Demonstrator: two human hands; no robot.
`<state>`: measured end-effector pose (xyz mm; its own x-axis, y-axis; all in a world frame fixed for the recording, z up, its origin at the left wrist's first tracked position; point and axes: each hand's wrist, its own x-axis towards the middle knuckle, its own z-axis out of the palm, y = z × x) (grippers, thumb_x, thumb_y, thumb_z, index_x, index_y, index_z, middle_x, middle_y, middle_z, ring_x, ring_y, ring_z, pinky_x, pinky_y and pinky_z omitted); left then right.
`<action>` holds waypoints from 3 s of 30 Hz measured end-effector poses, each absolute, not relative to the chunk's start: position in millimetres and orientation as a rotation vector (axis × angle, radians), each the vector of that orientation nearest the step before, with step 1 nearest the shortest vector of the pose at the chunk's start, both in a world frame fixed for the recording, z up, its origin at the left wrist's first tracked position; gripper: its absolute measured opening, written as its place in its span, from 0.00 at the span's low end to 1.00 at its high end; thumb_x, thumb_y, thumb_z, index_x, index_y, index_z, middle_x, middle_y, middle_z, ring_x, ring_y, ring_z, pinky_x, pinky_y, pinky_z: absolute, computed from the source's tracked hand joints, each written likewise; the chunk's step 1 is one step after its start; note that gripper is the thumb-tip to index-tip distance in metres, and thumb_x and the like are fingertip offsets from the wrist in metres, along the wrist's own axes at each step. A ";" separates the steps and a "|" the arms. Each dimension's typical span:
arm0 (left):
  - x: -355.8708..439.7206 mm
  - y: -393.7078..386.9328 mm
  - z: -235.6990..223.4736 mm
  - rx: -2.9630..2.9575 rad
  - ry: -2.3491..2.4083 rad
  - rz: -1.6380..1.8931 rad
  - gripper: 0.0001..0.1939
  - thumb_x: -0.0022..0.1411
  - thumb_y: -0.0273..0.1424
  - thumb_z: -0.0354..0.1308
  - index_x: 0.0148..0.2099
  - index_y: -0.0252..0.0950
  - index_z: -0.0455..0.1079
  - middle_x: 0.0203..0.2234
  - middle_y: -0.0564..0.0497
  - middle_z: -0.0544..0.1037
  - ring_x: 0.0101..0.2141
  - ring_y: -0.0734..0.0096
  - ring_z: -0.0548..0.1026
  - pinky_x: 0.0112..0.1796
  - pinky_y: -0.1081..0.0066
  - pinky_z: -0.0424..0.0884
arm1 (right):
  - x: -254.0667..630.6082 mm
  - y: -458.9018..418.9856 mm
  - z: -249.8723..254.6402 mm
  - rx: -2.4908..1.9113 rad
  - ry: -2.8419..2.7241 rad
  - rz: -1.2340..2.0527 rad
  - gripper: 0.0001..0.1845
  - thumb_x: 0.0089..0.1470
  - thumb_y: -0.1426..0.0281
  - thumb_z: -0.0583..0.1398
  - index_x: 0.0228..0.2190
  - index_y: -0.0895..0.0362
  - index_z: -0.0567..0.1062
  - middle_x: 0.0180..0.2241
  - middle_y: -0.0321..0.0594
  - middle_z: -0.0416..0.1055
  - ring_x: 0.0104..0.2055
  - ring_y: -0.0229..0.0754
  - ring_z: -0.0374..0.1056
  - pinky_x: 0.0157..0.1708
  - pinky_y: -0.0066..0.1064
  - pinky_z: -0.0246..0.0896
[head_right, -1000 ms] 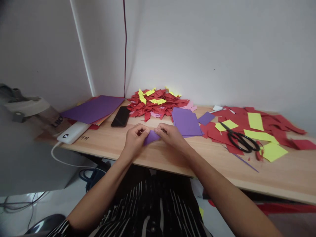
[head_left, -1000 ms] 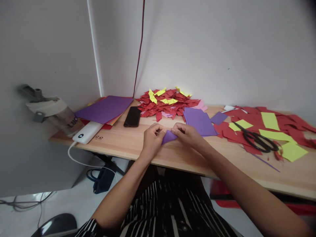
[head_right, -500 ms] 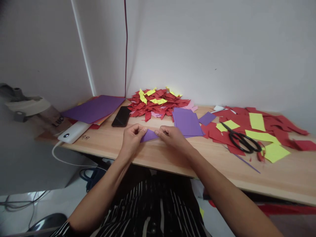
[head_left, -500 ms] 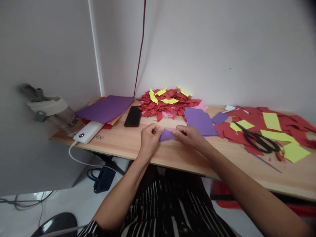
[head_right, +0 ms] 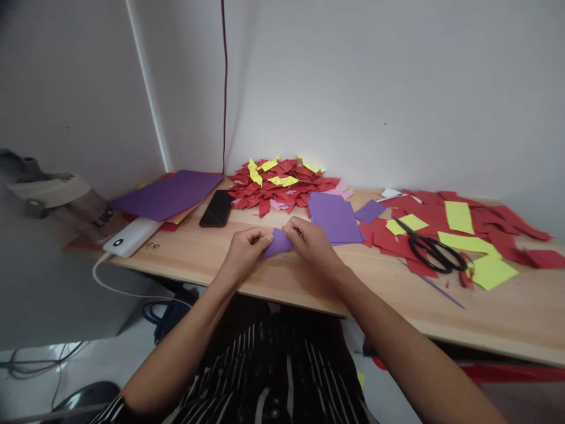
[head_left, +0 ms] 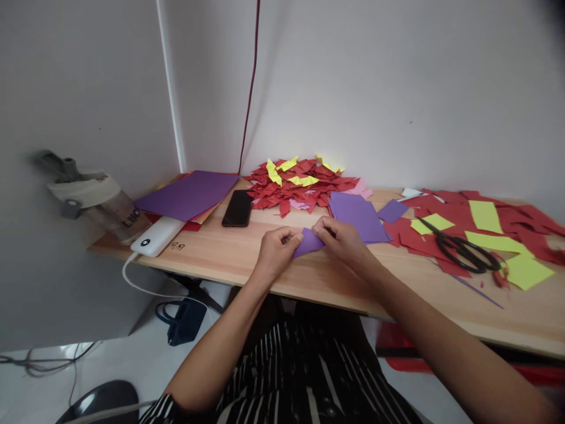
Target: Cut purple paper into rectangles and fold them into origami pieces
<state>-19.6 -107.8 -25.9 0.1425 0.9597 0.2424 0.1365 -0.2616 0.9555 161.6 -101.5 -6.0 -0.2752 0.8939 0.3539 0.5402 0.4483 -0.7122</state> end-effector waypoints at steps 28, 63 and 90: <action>-16.3 -120.1 -13.5 1.926 1.267 1.027 0.16 0.63 0.35 0.52 0.23 0.36 0.63 0.17 0.57 0.66 0.23 0.74 0.65 0.30 0.72 0.57 | 165.8 -101.2 -5.1 -1.267 -1.893 0.380 0.16 0.60 0.62 0.53 0.23 0.54 0.61 0.20 0.32 0.59 0.24 0.37 0.56 0.27 0.29 0.49; -16.6 -122.3 -11.5 1.920 1.127 0.989 0.16 0.65 0.34 0.50 0.24 0.36 0.60 0.17 0.57 0.65 0.24 0.75 0.63 0.31 0.73 0.57 | 162.0 -102.2 -2.3 -1.246 -1.912 0.440 0.18 0.61 0.60 0.52 0.21 0.54 0.59 0.20 0.31 0.55 0.23 0.36 0.54 0.27 0.30 0.48; -22.5 -121.5 -9.9 1.427 0.795 0.980 0.19 0.61 0.45 0.57 0.27 0.35 0.63 0.17 0.58 0.64 0.18 0.81 0.57 0.22 0.76 0.53 | 179.6 -106.9 14.8 -0.941 -1.780 1.373 0.20 0.61 0.53 0.55 0.45 0.53 0.74 0.37 0.39 0.72 0.38 0.41 0.67 0.39 0.30 0.62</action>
